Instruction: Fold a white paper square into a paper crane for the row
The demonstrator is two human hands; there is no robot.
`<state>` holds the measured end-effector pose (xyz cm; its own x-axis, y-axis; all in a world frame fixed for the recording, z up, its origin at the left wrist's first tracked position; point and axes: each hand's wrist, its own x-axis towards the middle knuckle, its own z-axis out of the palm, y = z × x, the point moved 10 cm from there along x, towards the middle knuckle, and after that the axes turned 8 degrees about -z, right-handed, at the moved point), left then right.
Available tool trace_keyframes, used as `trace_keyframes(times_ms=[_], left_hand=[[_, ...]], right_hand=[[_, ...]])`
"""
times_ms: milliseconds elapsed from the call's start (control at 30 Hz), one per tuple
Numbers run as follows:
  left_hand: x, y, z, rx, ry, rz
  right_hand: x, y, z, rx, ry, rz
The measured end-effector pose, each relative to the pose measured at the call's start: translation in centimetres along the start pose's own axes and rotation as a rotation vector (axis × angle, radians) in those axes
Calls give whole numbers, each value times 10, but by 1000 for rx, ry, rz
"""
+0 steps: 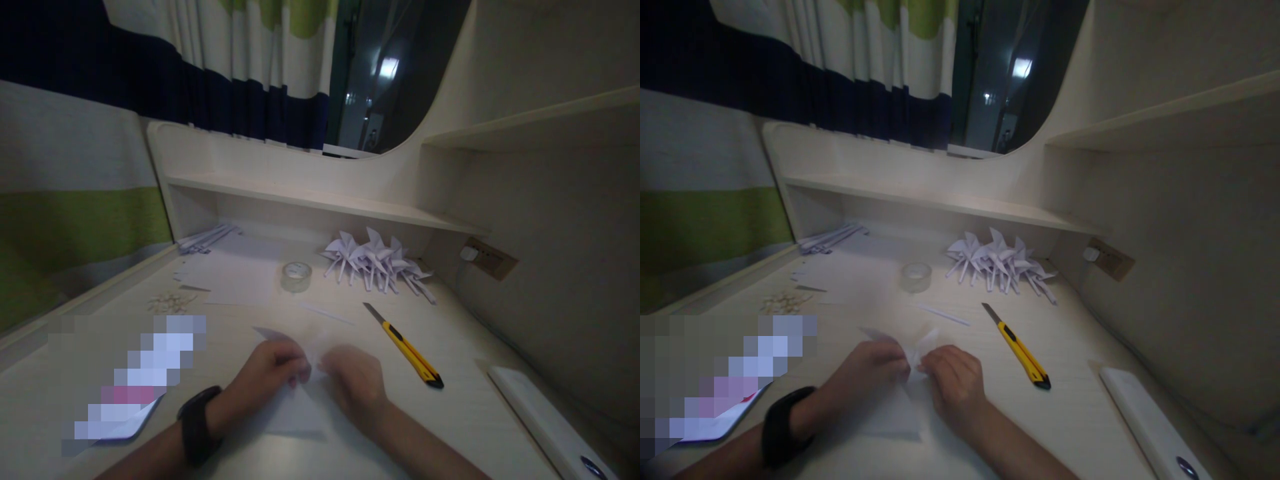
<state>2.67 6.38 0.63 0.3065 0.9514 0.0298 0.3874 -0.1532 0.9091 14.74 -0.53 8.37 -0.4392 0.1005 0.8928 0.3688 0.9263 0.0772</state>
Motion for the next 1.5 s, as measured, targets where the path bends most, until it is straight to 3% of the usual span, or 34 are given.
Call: trace_keyframes(times_ms=[200,333,433,533,633,733,900,1033,1233,1367,1500], left_hand=[[-1,-6,8,-230,-103,-46],[-4,-5,11,-269,-131,-75],[-5,-5,13,-277,-122,-74],[-4,-6,13,-273,-100,-64],[-3,-8,9,-217,-42,-51],[-3,-10,7,-178,-7,-65],[-5,-13,12,-230,-68,-109],[-5,-14,12,-222,-62,-102],[-5,-6,3,-54,67,29],[-6,3,5,8,97,122],[-4,2,8,-30,72,71]], right_hand=[[1,-8,-2,-44,-63,-98],[2,-19,-1,-159,-143,-196],[4,-17,-3,-155,-91,-129],[3,-5,-4,-92,-5,54],[-1,4,1,-61,0,170],[-3,0,2,-68,-16,106],[-3,-17,2,-138,-76,-116],[-2,-8,3,-123,-71,4],[-5,3,7,-78,-86,182],[-8,-2,9,-85,-90,155],[-8,-4,9,-92,-81,118]])
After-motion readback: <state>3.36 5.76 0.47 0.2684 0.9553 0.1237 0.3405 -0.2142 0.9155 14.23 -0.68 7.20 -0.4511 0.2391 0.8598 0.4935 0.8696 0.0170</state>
